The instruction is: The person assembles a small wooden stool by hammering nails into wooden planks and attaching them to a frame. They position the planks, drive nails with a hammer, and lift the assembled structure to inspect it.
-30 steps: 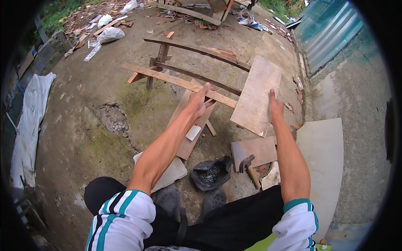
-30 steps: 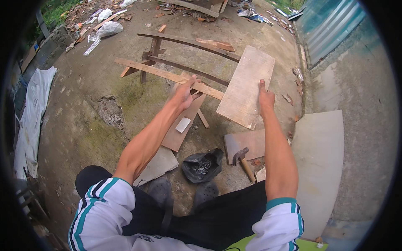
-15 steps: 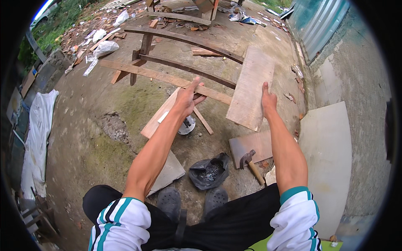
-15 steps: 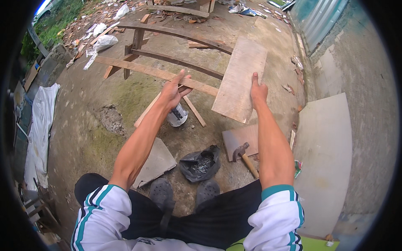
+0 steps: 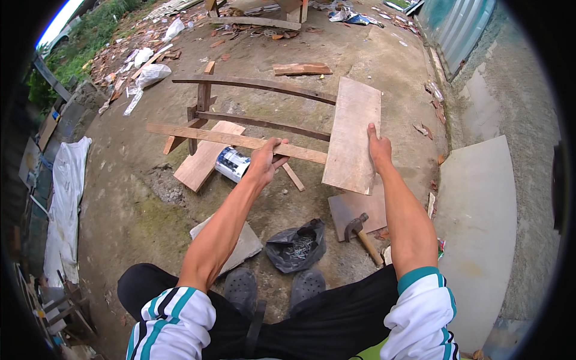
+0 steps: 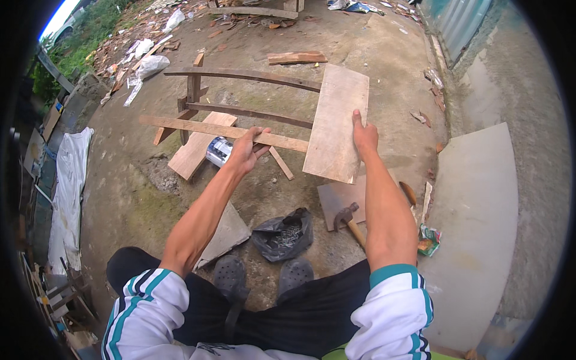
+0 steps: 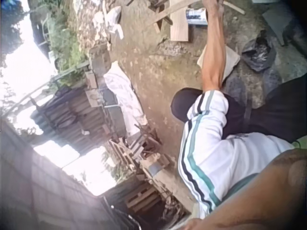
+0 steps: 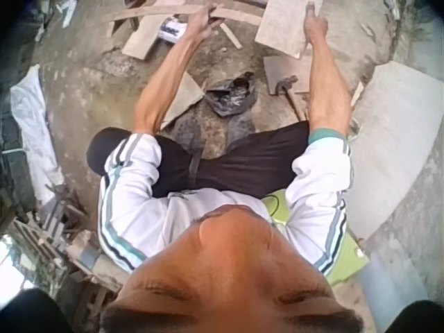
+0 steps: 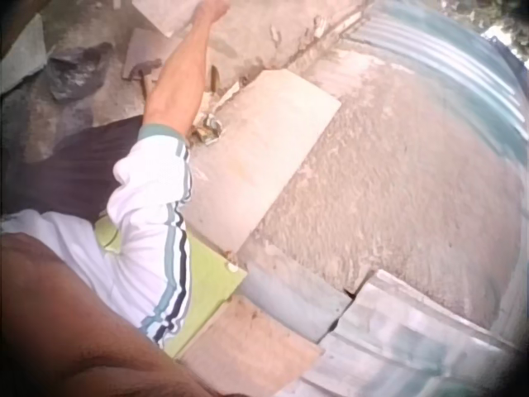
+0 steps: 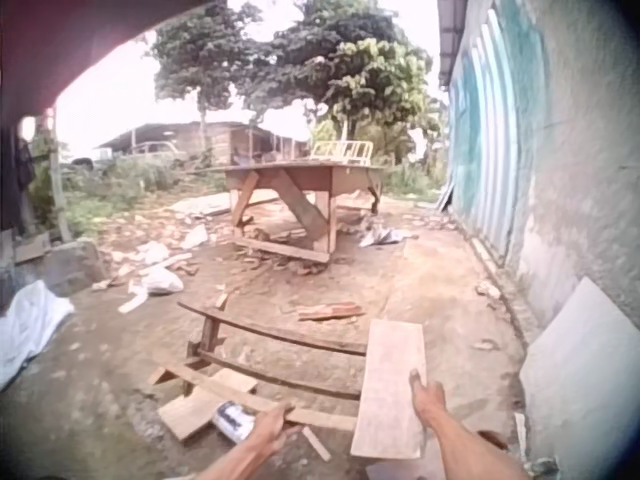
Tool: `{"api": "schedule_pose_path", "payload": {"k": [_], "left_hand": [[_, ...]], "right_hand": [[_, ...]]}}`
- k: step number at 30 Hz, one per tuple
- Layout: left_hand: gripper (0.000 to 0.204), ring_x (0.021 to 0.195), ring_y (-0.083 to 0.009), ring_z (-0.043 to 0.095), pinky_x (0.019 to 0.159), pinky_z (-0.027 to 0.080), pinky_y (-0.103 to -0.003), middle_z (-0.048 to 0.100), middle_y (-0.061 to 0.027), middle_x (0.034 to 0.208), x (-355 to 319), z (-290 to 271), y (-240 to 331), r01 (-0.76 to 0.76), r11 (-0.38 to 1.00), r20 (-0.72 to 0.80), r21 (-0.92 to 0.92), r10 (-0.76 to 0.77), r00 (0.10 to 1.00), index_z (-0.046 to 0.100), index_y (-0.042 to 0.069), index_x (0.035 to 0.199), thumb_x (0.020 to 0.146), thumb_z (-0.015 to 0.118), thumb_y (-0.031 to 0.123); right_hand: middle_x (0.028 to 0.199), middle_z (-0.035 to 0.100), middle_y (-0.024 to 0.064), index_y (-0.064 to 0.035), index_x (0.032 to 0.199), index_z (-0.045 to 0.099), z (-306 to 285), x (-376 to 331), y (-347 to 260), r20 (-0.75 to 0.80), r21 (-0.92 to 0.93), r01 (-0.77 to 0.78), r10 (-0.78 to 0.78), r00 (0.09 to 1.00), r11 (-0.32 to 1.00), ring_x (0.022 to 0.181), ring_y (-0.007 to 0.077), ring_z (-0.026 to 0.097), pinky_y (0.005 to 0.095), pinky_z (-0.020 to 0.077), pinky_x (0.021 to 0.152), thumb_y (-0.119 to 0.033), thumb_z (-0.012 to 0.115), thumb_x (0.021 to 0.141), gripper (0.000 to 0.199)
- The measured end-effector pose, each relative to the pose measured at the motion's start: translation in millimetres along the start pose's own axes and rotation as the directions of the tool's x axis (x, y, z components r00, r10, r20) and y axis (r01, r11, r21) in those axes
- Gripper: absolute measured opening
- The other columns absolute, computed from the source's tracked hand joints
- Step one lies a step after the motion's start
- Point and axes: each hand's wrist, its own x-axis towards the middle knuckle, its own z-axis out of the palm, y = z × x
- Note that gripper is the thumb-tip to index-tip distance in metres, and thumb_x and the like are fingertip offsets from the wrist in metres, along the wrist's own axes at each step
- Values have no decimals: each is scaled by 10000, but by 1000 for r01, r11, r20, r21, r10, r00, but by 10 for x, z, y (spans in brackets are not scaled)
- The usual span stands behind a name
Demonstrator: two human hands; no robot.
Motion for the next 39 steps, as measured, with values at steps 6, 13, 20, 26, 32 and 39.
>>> {"api": "schedule_pose_path", "payload": {"k": [6,13,20,26,32,39], "left_hand": [[251,1184,-260,579,1112,406,-458,627,-97,1284,1,-202,-129,16,999,-97,-43,-20,995,557,42,1135,958,565,219],[230,1236,-266,542,1115,387,-459,597,-70,1356,-229,-378,-404,15,990,-195,-142,-43,980,562,74,1123,952,561,228],[262,1238,-255,540,1102,403,-444,583,-51,1374,-494,-633,-604,-60,974,-324,-216,-13,946,562,72,1164,960,559,236],[286,1199,-250,566,1068,447,-399,572,-31,1379,-526,-766,-641,-30,962,-300,-270,-54,952,535,87,1198,960,586,238],[319,1200,-260,562,1042,475,-391,551,-32,1397,-741,-736,-838,-54,927,-356,-370,-88,930,507,90,1223,972,594,267],[283,1197,-268,568,1014,489,-381,555,-53,1406,-642,-827,-809,-24,944,-343,-330,-96,934,508,90,1195,991,547,283]], "right_hand": [[1098,683,277,66,1105,690,321,109,75,121,13,99,-100,988,995,1081,391,646,430,469,943,-768,521,848,889],[1117,663,315,78,1131,677,668,206,186,228,-28,180,-169,959,983,1104,426,629,452,465,962,-760,526,846,898],[1043,671,331,91,1054,697,1057,94,-3,363,-86,304,-254,896,949,1050,453,642,476,478,923,-764,511,849,899],[1004,680,323,103,1045,691,1420,294,-106,423,-112,443,-361,831,890,1022,441,653,464,476,911,-788,492,843,935],[1034,682,316,99,1049,696,1460,152,-343,556,-105,458,-330,763,883,1026,427,661,470,485,915,-748,515,859,887],[1030,678,322,97,1047,693,1475,156,-333,495,-188,452,-313,811,872,1020,435,661,466,489,914,-744,515,861,879]]}}
